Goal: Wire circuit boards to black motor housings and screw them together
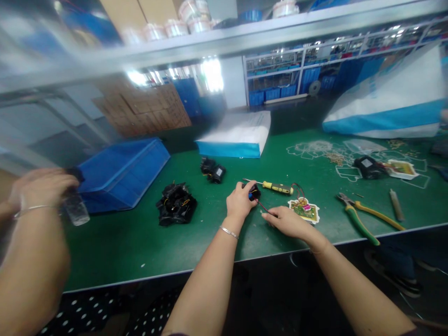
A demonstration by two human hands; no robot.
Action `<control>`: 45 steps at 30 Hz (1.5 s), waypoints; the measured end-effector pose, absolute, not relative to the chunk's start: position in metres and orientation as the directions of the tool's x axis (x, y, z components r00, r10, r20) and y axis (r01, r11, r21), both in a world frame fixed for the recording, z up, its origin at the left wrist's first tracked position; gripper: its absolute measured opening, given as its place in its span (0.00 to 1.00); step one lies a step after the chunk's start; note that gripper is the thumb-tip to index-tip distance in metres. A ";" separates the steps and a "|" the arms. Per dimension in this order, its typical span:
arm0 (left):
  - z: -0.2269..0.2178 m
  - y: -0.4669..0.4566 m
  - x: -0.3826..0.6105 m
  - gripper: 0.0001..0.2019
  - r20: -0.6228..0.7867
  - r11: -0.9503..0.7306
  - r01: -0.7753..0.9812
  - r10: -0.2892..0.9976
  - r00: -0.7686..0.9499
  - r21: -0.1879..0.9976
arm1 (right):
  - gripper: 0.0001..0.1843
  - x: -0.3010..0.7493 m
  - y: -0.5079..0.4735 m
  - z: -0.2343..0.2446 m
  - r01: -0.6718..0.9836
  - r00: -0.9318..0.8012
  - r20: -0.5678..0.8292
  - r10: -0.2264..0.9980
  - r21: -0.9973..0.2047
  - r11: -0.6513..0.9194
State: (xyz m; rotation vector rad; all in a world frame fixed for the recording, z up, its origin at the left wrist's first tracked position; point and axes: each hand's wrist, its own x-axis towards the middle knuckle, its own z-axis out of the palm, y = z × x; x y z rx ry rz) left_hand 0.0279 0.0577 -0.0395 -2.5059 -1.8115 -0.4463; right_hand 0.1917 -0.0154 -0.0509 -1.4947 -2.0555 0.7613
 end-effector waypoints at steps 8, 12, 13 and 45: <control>-0.042 0.056 0.034 0.28 0.264 -0.327 0.931 0.923 0.279 0.160 | 0.19 0.170 0.001 -0.066 -0.016 0.106 0.364 0.925 -0.930 0.368; -0.043 0.055 0.035 0.28 0.292 -0.321 0.931 0.920 0.262 0.176 | 0.17 0.153 0.017 -0.066 -0.457 0.192 0.264 0.945 -0.828 0.324; -0.044 0.055 0.034 0.29 0.301 -0.317 0.932 0.919 0.255 0.177 | 0.17 0.152 0.021 -0.065 -0.506 0.195 0.249 0.949 -0.803 0.315; -0.042 0.080 0.033 0.33 0.269 -0.144 0.982 0.957 0.107 0.123 | 0.21 0.118 -0.092 -0.019 0.100 -0.014 0.655 0.756 -0.751 0.653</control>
